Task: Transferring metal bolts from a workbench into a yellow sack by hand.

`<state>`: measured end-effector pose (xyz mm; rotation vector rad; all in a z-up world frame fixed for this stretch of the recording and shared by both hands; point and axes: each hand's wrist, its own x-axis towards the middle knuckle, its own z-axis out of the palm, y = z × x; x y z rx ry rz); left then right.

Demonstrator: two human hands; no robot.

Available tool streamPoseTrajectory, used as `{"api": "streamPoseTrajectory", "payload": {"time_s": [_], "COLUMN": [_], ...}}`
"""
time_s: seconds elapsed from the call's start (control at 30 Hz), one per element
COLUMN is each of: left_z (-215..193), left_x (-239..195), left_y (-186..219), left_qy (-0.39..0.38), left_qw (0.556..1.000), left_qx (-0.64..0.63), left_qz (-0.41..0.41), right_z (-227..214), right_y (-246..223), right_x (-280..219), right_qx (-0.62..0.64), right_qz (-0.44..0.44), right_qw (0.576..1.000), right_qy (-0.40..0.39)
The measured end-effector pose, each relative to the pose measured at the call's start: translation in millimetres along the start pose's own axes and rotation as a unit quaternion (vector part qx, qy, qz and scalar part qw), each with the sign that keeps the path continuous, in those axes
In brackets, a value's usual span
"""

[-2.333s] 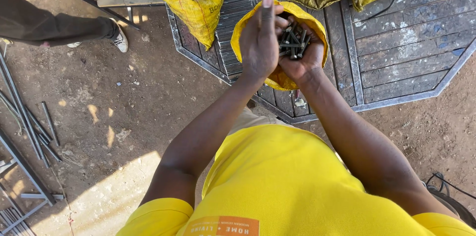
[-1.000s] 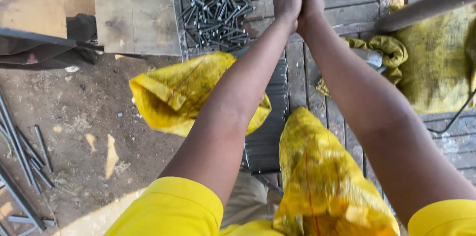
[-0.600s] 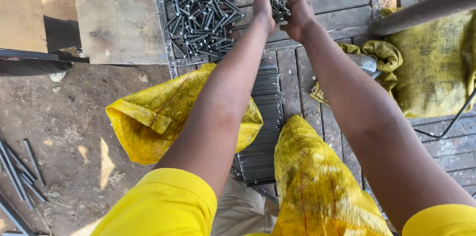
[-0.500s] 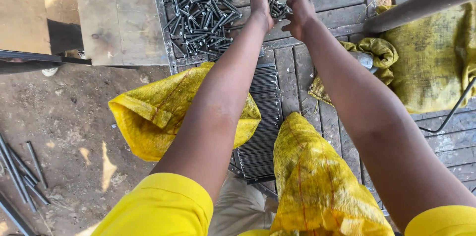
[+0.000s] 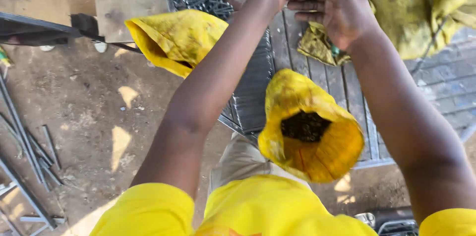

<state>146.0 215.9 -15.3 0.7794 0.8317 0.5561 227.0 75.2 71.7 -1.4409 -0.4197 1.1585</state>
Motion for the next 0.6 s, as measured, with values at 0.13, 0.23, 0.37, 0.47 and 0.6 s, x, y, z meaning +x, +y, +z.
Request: {"api": "streamPoseTrajectory", "payload": {"time_s": [0.13, 0.23, 0.37, 0.47, 0.6], "left_z": [26, 9, -18, -36, -36], "left_x": [-114, -203, -255, -267, -272], "left_y": [42, 31, -23, -66, -80], "left_qy": [-0.166, -0.139, -0.163, -0.187, -0.143], "left_qw": [0.984, 0.973, 0.932, 0.924, 0.565], "left_qx": [0.012, 0.057, 0.094, 0.175, 0.704], "left_qz": [0.056, 0.176, 0.311, 0.284, 0.407], "right_z": [-17, -30, -16, -10, -17], "right_y": [-3, 29, 64, 119, 151], "right_x": [-98, -154, -198, -199, -180], "right_qx": [0.071, 0.079, -0.082, -0.073, -0.464], "right_qz": [-0.079, -0.148, -0.157, -0.045, -0.037], "right_qw": [0.989, 0.963, 0.957, 0.986, 0.883], "right_qy": [-0.1, -0.209, -0.228, -0.143, -0.056]}}
